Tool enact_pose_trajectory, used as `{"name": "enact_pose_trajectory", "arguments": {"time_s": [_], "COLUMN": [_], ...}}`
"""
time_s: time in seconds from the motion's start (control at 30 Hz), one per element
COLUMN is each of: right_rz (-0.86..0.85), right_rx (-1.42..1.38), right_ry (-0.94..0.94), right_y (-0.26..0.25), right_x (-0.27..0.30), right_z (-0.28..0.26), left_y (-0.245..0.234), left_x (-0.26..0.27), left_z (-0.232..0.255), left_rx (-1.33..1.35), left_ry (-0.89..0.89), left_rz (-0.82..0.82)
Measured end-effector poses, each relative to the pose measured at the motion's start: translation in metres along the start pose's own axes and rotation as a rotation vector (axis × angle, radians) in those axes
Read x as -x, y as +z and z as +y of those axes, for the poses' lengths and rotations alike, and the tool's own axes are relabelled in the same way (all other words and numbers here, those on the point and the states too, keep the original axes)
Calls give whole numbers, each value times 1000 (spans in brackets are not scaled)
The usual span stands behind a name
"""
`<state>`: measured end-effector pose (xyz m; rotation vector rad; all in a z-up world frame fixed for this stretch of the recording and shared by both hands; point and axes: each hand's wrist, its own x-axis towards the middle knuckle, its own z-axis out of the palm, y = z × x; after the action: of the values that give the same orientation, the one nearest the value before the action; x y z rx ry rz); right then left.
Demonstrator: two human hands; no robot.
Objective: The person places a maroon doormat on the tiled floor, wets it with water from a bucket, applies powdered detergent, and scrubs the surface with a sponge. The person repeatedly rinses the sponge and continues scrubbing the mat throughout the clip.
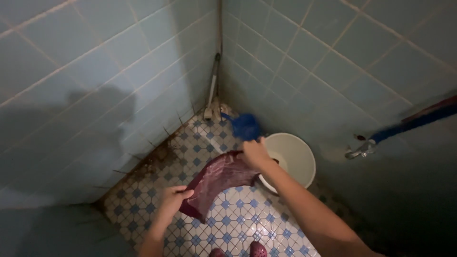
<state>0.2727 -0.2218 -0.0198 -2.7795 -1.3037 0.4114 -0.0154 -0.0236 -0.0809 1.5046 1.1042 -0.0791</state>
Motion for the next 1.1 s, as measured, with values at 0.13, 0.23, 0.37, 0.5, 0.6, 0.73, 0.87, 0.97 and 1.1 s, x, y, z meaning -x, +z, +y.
{"name": "enact_pose_trajectory", "arguments": {"time_s": [0.13, 0.23, 0.37, 0.5, 0.6, 0.73, 0.87, 0.97, 1.1], "right_rz": [85, -74, 377, 199, 50, 107, 163, 193, 373], "right_rx": [-14, 120, -102, -126, -46, -229, -692, -899, -1103], "right_ry": [-12, 41, -113, 122, 249, 300, 419, 492, 457], "right_y": [-5, -5, 30, 57, 103, 108, 126, 150, 186], "right_x": [-26, -31, -30, -13, -3, 29, 40, 48, 58], "right_z": [-26, -49, -39, -7, 25, 21, 23, 36, 72], "left_y": [-4, -12, -11, 2, 19, 47, 75, 94, 119], "left_x": [-12, -21, -33, -17, -49, -26, -13, -17, -25], "left_z": [10, 28, 38, 48, -2, 4, 8, -1, -16], "left_rx": [-21, -300, -563, -688, -314, -243, -210, -170, -52], "left_ry": [19, 8, 356, 249, 384, 247, 334, 338, 397], "left_rz": [7, 118, 262, 177, 112, 17, 114, 176, 169]}}
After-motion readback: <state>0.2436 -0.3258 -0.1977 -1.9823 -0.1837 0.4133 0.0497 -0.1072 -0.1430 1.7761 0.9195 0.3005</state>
